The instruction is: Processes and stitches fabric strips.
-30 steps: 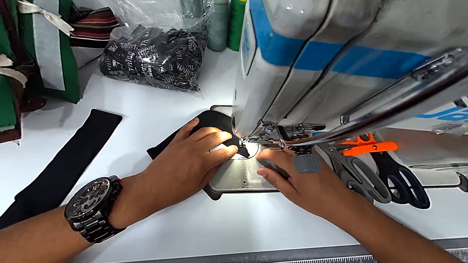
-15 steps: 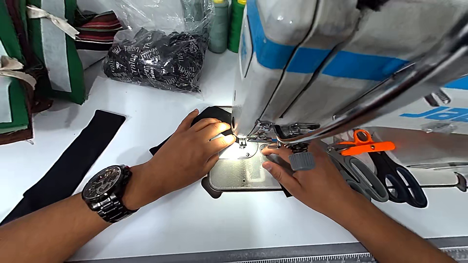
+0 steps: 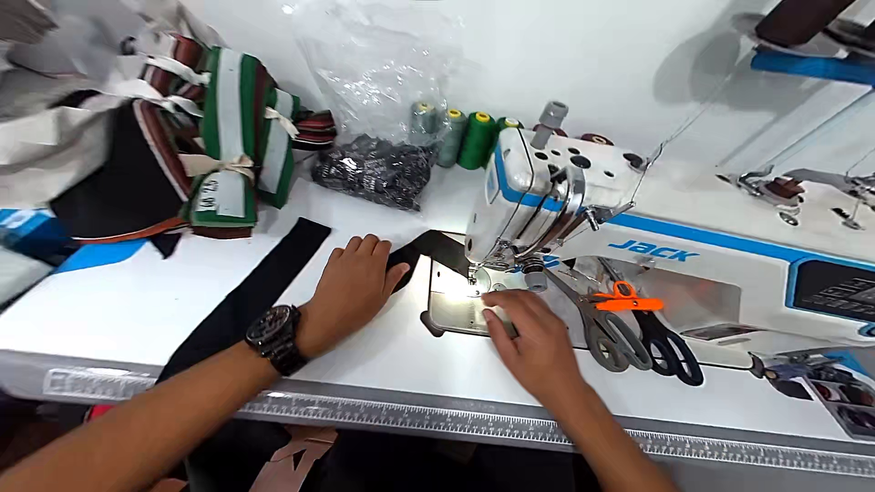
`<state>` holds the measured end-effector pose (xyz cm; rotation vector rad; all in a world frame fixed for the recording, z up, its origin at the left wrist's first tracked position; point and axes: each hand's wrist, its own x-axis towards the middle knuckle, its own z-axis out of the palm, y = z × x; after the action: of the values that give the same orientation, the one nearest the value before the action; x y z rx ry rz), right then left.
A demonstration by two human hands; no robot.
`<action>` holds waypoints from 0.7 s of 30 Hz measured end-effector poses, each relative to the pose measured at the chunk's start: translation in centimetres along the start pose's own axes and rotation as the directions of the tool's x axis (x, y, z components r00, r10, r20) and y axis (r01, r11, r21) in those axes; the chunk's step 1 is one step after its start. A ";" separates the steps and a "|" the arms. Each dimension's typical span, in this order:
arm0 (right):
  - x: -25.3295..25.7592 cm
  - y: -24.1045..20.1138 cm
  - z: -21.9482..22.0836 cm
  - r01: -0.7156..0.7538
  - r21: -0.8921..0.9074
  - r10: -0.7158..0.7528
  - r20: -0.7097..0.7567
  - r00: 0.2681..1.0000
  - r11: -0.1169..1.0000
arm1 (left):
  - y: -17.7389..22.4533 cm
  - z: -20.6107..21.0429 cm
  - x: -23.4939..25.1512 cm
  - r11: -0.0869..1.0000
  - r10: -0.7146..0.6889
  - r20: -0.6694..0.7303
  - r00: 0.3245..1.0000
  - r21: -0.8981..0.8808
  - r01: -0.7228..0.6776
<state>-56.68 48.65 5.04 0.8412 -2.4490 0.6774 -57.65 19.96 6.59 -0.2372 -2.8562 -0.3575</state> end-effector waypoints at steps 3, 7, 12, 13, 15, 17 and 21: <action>2.8 -5.3 2.2 0.011 0.097 -0.014 0.032 0.999 0.995 | -0.7 -0.7 -3.9 0.996 -0.087 -0.050 0.995 -0.024 0.086; 9.4 -6.9 5.5 -0.067 0.023 0.062 0.178 0.982 0.997 | -1.0 -2.5 -8.0 0.981 -0.141 -0.003 0.990 -0.132 0.139; 8.7 -6.4 7.4 -0.028 0.179 -0.046 0.398 0.916 0.983 | -4.8 -8.1 -13.1 0.911 -0.218 -0.087 0.972 -0.377 0.170; 7.3 -7.1 7.5 0.042 0.212 -0.119 0.368 0.922 0.976 | -6.0 -9.0 -13.9 0.887 -0.215 -0.097 0.972 -0.436 0.153; 4.6 -8.9 7.3 0.173 0.198 -0.224 0.277 0.934 0.965 | -7.8 -10.5 -15.2 0.830 -0.217 -0.100 0.971 -0.542 0.130; 2.8 -10.4 7.3 0.261 0.129 -0.281 0.183 0.942 0.957 | -8.8 -11.6 -16.1 0.790 -0.252 -0.123 0.960 -0.599 0.130; 1.9 -12.0 7.2 0.237 0.037 -0.240 0.152 0.959 0.971 | -9.4 -11.2 -16.7 0.852 -0.212 -0.105 0.972 -0.506 0.132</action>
<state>-52.01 35.36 4.05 1.2148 -2.4232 0.5644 -40.97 5.92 10.59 -0.0371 -2.5816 -1.1025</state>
